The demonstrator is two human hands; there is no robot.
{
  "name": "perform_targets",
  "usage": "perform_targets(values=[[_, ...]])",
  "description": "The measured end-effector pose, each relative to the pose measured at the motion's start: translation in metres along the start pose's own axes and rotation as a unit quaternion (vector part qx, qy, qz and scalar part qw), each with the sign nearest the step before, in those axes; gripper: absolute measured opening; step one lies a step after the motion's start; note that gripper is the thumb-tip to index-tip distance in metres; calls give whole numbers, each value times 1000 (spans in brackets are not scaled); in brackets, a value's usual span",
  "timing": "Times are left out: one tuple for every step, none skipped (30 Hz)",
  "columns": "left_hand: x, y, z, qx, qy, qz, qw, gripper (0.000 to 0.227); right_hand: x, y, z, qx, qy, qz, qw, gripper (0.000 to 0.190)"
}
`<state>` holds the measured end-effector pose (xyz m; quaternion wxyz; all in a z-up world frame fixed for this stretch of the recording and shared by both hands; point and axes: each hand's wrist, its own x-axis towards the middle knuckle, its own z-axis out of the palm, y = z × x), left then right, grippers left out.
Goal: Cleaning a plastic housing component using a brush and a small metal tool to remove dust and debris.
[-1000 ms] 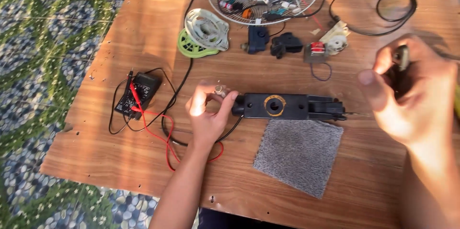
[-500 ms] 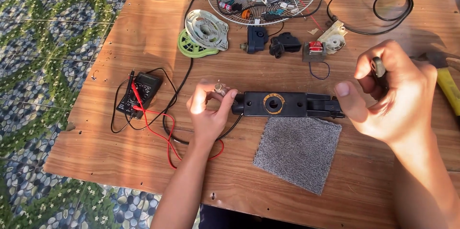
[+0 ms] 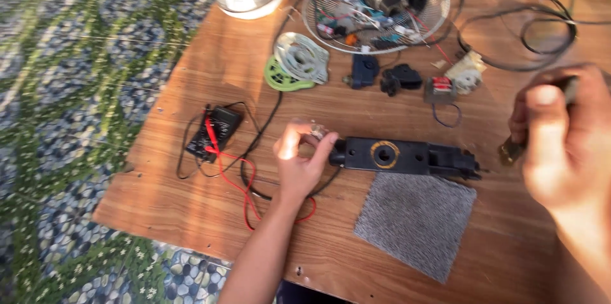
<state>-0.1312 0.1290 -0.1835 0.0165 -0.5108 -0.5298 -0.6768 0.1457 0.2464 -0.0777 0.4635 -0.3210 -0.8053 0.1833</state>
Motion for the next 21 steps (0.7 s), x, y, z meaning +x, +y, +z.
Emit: perform_targets(values=[[0,-1,0,-3,-5,7,1000,28,2,-7,2,76,-16,18,997,29],[0,0,-1,4,-1,11,1000,28,4,-6,2,83,-16,13,996,29],[0,0,-2,3,-6,-7,1000,28,7,-5,2,-1,-30,-58,998,27],[-1,0,0,-2,-13,-28,1000,29,7,-3,0,-88,-44,-125,987,29],[-1,1,-2,0,-11,-26,1000,29,6,0,3,-85,-44,-127,987,29],[0,1,-2,1,-12,-24,1000,27,4,4,5,-94,-42,-105,989,25],[0,0,-2,3,-13,-22,1000,26,3,8,7,-102,-40,-83,991,23],[0,1,-2,3,-13,-20,1000,26,3,-1,10,-101,-38,-84,991,23],[1,2,-2,-2,-17,-25,1000,27,4,-9,13,1,-35,-25,999,23],[1,2,-1,-7,-21,-30,999,28,5,-18,16,105,-33,33,993,23],[2,2,-2,-8,-21,-27,999,28,8,-16,18,105,-31,31,994,23],[1,1,-2,-8,-17,-28,999,26,10,-15,19,46,-49,26,997,19],[1,1,-2,-8,-14,-28,999,24,12,-13,19,-13,-68,21,997,15],[1,2,-1,-10,-14,-25,1000,24,8,7,18,-14,-64,19,998,15],[1,3,-1,-15,-14,-32,999,22,4,27,16,-121,-31,-29,992,28],[2,4,-2,-17,-12,-38,999,20,1,46,16,-223,2,-78,972,49],[3,4,-1,-17,-10,-34,999,20,6,26,14,-223,5,-80,972,49],[2,5,-1,-19,-14,-37,999,21,10,6,12,-94,-10,-37,995,29],[2,5,-1,-21,-18,-39,999,21,13,-13,10,36,-28,6,999,18],[3,5,0,-21,-18,-37,999,21,14,-3,10,37,-26,5,999,18],[5,5,0,-24,-11,-28,999,21,16,8,11,-39,-30,-7,999,26]])
